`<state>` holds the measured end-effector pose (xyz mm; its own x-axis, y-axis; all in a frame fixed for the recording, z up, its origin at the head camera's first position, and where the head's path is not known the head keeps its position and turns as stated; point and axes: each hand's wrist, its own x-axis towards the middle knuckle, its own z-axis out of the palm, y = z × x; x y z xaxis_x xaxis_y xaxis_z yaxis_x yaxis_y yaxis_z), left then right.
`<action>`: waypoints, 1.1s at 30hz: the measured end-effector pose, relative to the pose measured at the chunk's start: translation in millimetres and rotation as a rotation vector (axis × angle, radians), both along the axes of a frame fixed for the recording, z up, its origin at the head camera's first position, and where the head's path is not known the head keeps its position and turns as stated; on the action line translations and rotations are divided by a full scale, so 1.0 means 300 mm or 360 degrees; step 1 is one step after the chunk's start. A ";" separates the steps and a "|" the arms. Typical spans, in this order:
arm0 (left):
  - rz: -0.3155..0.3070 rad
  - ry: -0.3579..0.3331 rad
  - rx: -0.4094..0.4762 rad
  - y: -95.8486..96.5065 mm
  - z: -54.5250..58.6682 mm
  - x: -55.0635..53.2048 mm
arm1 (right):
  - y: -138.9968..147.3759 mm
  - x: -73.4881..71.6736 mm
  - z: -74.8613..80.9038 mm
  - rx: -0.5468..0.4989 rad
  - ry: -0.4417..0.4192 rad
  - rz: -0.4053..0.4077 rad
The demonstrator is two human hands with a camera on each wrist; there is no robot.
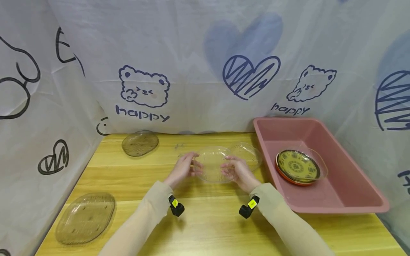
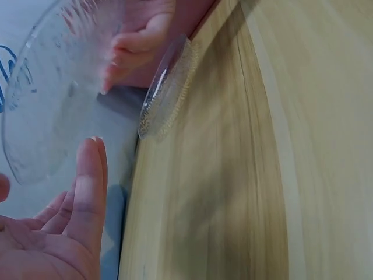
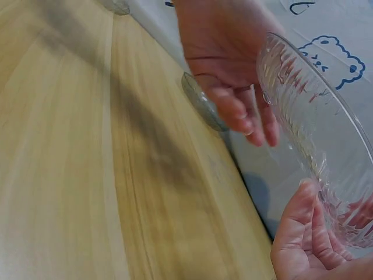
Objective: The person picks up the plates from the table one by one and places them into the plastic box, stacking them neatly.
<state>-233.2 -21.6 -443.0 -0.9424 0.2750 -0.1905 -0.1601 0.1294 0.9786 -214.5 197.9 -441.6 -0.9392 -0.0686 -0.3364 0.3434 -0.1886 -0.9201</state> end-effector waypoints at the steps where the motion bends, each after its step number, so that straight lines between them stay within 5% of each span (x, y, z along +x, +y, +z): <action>1: 0.0004 -0.0001 0.0003 -0.001 -0.003 -0.002 | 0.003 0.000 0.002 -0.0003 -0.0007 -0.0005; 12: 0.0102 0.0061 -0.0057 0.015 -0.021 -0.017 | 0.039 0.010 0.075 -0.0030 0.0023 0.0016; 28: -0.0025 0.0286 -0.0222 0.110 0.027 -0.015 | 0.173 0.026 0.224 0.0001 0.0104 -0.0034; 33: -0.0078 0.0435 -0.0335 0.146 0.047 -0.014 | 0.239 0.033 0.260 0.0080 0.0122 -0.0023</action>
